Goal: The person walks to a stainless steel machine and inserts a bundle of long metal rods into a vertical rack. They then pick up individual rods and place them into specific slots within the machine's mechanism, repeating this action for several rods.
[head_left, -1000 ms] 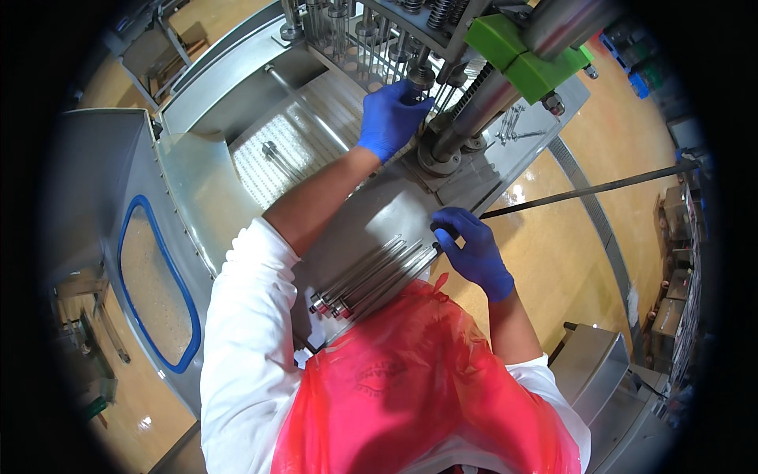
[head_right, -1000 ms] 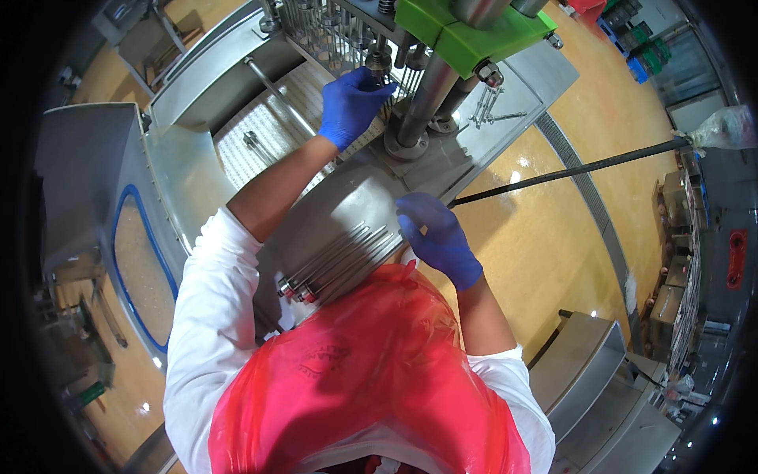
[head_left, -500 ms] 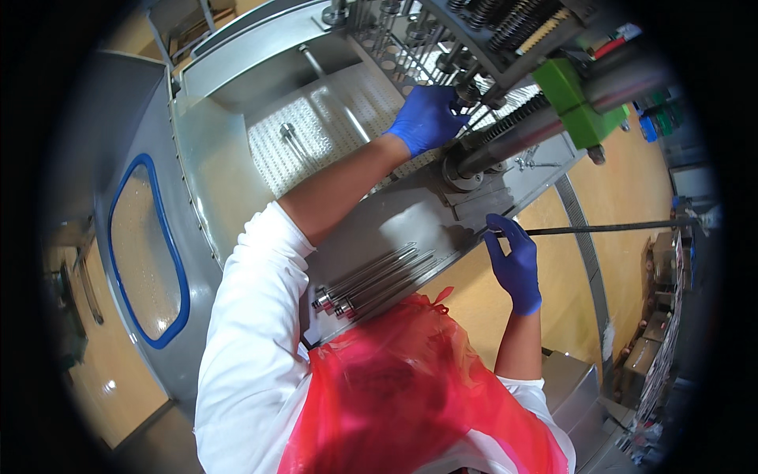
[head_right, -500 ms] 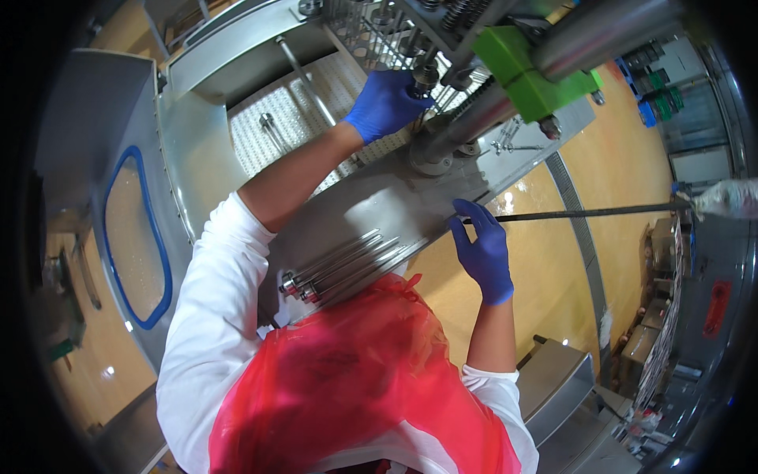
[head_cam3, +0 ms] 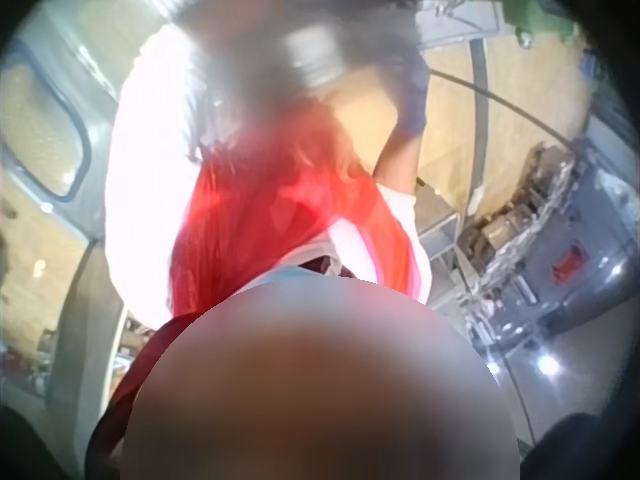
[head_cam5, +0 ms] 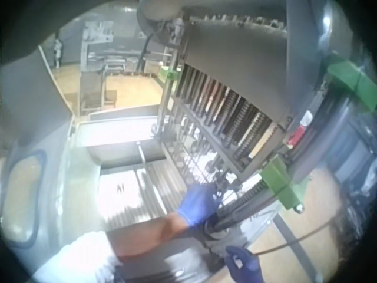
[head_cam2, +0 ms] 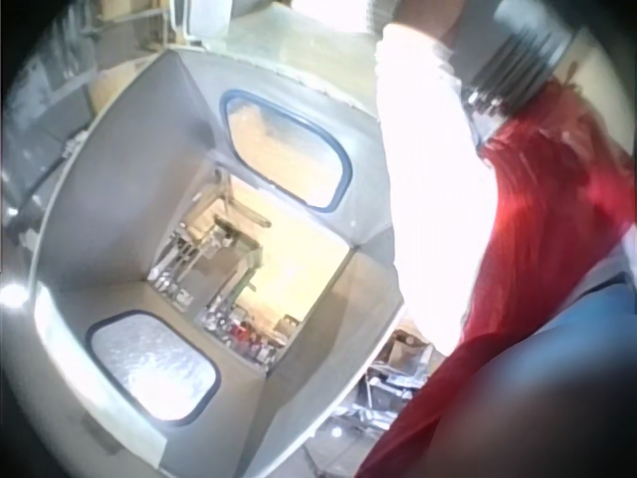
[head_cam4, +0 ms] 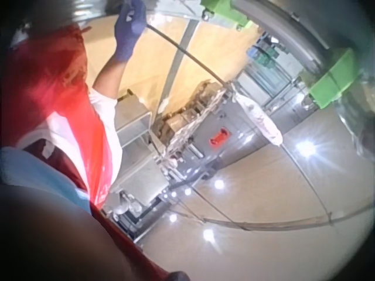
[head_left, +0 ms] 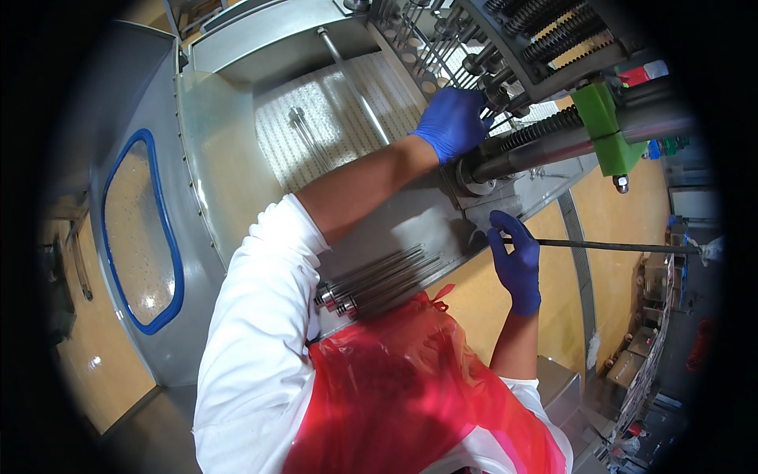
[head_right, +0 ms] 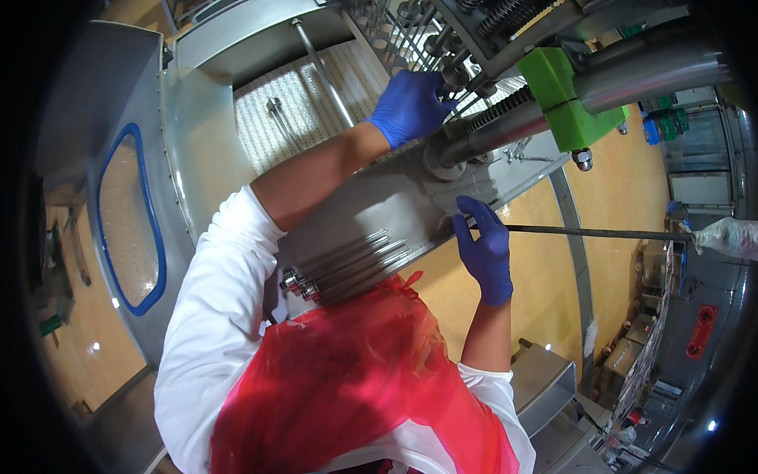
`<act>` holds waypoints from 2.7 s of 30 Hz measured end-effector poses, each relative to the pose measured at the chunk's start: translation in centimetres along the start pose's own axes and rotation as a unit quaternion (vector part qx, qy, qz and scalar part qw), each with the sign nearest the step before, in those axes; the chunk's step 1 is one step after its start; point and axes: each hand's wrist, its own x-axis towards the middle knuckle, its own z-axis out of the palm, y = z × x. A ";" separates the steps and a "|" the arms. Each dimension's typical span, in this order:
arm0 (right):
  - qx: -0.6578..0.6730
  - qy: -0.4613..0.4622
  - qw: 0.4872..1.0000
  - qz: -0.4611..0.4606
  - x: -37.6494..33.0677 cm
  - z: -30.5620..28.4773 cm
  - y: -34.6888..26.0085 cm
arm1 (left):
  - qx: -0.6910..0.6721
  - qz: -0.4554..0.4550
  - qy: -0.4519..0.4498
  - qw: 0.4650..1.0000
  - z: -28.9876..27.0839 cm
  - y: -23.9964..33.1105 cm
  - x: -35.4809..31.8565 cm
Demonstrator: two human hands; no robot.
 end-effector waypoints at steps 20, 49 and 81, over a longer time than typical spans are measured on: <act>-0.144 0.023 0.989 -0.020 2.7 -0.3 3.7 | 0.030 0.088 0.052 0.994 2.0 -2.0 -1.2; -0.265 0.178 0.946 -0.058 7.7 0.8 -8.4 | -0.035 0.027 -0.024 0.999 1.2 -1.3 -1.1; -0.312 0.161 0.936 0.009 7.4 3.1 -6.1 | -0.034 0.021 -0.012 0.999 1.4 -1.1 -1.6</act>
